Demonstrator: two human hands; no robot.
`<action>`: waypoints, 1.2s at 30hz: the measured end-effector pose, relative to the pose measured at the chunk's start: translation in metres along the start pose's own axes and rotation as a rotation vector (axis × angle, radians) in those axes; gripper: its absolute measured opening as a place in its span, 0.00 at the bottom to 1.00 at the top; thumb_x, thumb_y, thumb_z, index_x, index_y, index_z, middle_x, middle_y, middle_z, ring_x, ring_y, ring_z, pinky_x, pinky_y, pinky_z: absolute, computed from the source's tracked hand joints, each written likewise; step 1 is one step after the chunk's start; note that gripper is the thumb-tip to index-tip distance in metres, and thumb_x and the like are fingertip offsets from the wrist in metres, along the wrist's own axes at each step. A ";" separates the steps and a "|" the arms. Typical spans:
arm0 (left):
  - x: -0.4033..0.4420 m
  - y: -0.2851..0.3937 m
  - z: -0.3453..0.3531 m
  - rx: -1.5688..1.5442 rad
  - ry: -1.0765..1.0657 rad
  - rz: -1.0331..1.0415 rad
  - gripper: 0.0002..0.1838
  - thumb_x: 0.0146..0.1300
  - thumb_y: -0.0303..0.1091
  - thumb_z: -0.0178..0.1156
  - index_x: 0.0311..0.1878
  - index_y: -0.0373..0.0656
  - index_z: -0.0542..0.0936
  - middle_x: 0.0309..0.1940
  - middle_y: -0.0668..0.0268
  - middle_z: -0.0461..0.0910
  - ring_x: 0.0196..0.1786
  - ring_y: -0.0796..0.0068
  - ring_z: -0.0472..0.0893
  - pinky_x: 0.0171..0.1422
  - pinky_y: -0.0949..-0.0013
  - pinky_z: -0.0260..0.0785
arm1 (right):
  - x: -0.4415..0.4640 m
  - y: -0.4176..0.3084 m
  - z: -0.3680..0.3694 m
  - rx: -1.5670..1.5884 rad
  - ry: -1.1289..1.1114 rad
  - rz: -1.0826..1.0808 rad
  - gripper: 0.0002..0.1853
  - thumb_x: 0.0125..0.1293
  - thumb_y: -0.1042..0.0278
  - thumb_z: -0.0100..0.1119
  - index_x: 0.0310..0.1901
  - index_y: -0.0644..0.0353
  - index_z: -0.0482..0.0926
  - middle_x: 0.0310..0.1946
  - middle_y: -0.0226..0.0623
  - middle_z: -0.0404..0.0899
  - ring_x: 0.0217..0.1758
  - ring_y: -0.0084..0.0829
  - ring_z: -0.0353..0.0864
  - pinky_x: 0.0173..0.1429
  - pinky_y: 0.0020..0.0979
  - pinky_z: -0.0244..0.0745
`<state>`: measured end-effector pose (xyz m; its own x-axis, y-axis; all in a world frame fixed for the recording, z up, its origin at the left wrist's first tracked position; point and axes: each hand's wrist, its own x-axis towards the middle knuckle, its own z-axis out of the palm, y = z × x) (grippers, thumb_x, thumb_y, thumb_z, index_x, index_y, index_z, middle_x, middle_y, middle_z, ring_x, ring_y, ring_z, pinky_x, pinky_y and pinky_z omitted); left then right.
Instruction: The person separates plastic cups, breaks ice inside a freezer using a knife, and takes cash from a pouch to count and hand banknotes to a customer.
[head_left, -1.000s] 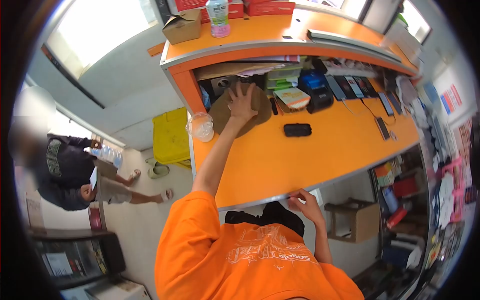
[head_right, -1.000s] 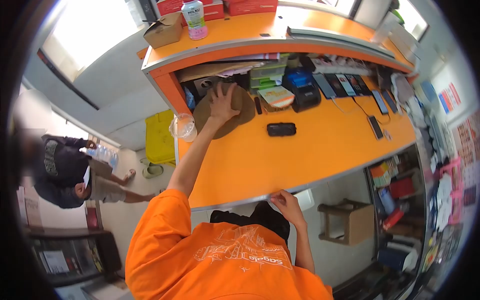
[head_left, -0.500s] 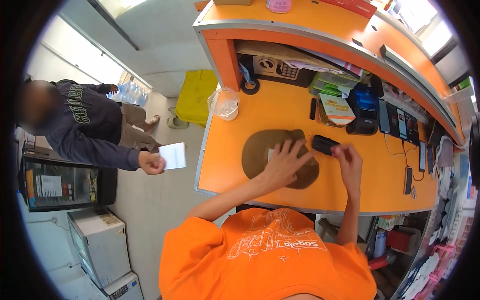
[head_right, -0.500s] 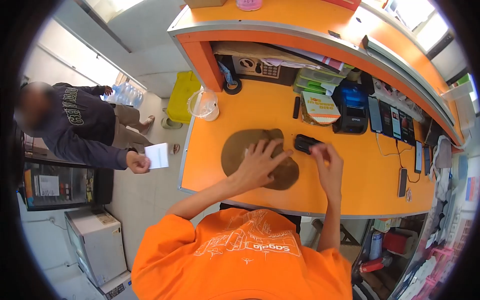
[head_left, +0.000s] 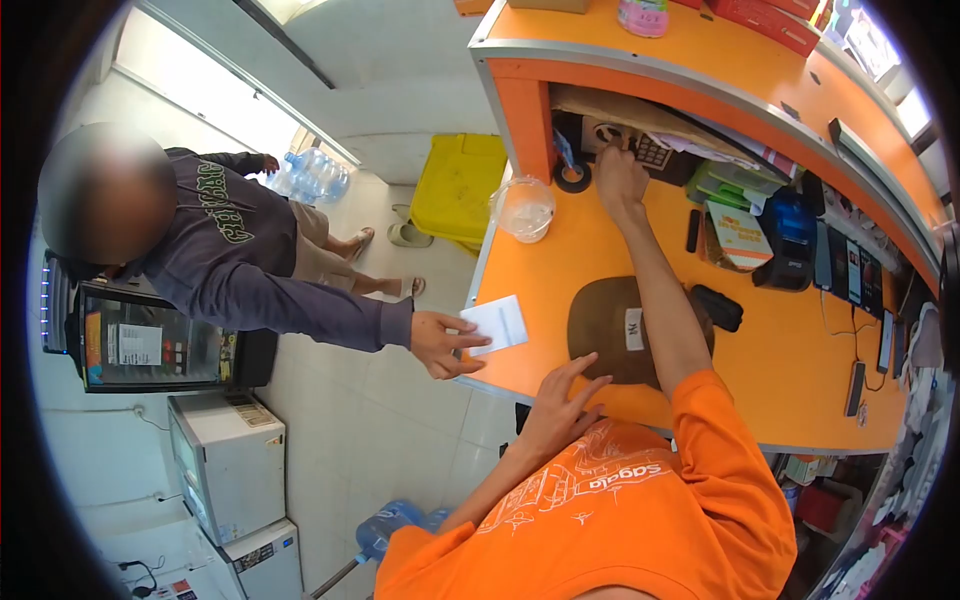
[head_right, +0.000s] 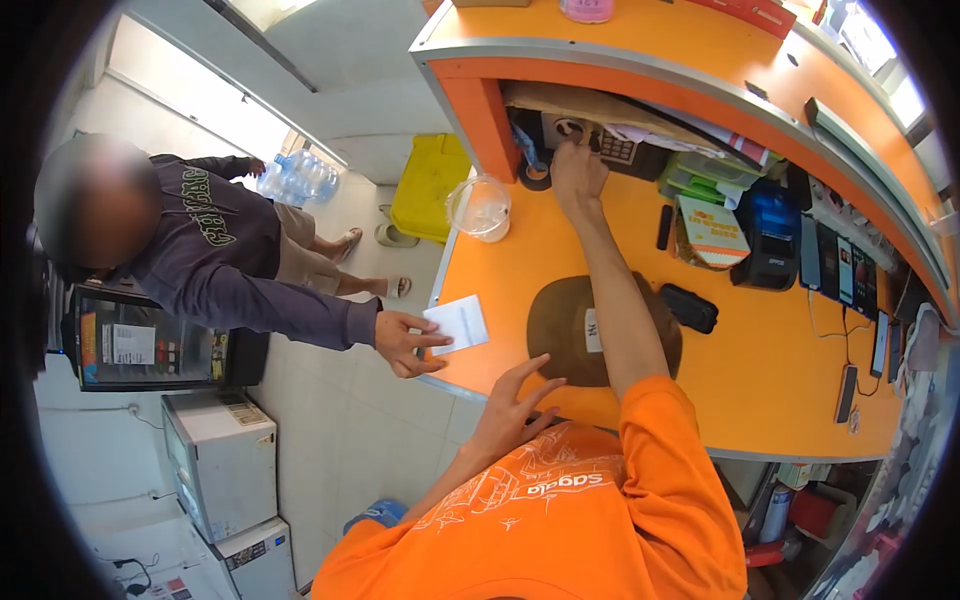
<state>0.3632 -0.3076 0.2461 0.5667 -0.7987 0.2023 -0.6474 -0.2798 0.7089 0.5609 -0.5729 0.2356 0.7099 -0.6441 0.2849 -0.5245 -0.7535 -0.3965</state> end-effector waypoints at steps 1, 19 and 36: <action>-0.010 -0.006 -0.005 0.032 -0.001 -0.025 0.24 0.47 0.30 0.66 0.52 0.50 0.75 0.60 0.58 0.64 0.58 0.56 0.68 0.60 0.58 0.63 | 0.001 -0.003 0.001 0.008 0.012 0.052 0.12 0.59 0.66 0.50 0.30 0.66 0.79 0.30 0.51 0.80 0.34 0.48 0.82 0.37 0.43 0.78; -0.028 -0.105 -0.072 0.167 0.270 -0.308 0.16 0.57 0.31 0.58 0.50 0.42 0.74 0.50 0.58 0.71 0.51 0.57 0.71 0.55 0.59 0.63 | 0.020 -0.018 0.040 1.135 0.232 0.692 0.12 0.61 0.68 0.53 0.34 0.72 0.77 0.18 0.41 0.78 0.15 0.26 0.77 0.19 0.25 0.73; -0.006 -0.129 -0.091 0.303 0.601 -0.007 0.09 0.49 0.20 0.63 0.33 0.45 0.82 0.27 0.72 0.73 0.35 0.75 0.73 0.49 0.63 0.65 | -0.083 0.083 -0.047 0.785 -0.150 0.492 0.14 0.64 0.62 0.50 0.37 0.67 0.78 0.17 0.33 0.74 0.14 0.21 0.71 0.19 0.21 0.66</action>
<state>0.4898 -0.2184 0.2145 0.7000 -0.3852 0.6014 -0.7072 -0.4916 0.5082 0.4365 -0.5877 0.2199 0.5742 -0.8018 -0.1655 -0.3540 -0.0608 -0.9333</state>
